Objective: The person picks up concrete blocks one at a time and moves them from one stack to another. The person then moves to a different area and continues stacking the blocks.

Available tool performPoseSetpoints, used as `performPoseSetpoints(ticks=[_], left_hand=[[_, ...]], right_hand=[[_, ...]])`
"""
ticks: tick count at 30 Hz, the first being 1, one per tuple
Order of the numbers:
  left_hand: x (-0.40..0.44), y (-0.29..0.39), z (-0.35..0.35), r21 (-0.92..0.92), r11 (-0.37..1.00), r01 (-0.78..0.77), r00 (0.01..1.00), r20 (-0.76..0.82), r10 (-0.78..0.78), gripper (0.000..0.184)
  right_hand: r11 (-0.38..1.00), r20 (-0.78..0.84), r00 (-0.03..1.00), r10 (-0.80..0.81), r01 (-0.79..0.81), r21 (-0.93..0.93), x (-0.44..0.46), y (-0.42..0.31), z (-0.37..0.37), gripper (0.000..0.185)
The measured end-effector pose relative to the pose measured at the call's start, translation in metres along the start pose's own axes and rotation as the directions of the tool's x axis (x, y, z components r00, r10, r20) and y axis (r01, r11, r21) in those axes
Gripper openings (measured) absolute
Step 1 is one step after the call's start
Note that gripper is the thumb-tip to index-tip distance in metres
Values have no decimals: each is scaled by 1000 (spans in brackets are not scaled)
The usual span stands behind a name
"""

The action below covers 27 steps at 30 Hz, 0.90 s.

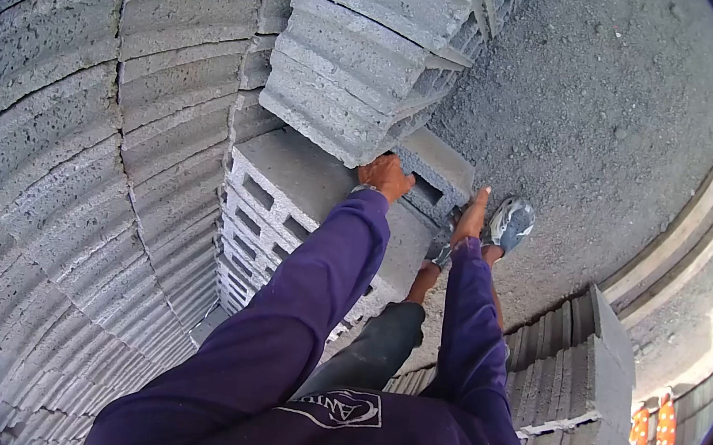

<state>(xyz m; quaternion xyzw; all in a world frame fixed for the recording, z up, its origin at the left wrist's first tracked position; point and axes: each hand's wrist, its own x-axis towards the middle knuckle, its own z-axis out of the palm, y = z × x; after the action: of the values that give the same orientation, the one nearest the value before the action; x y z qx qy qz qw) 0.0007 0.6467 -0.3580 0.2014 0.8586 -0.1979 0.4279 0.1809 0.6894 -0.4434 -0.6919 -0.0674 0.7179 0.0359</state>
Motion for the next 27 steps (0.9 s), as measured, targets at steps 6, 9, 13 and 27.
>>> performPoseSetpoints(ticks=[6, 9, 13, 27], left_hand=[[-8, -10, -18, 64, 995, -77, 995, 66, 72, 61], [-49, -26, -48, -60, 989, -133, 990, 46, 136, 55], [-135, -69, -120, -502, 778, -377, 808, -589, 12, 24], [-36, -104, -186, -510, 791, -337, 716, -685, -136, 70]], right_hand=[[868, 200, 975, -93, 177, -463, 19, 5, -15, 97], [849, 199, 971, -133, 215, -482, 12, -10, -41, 90], [928, 96, 982, -162, 185, -324, -40, -47, -44, 78], [831, 314, 893, -321, 425, -359, -176, -72, 8, 64]])
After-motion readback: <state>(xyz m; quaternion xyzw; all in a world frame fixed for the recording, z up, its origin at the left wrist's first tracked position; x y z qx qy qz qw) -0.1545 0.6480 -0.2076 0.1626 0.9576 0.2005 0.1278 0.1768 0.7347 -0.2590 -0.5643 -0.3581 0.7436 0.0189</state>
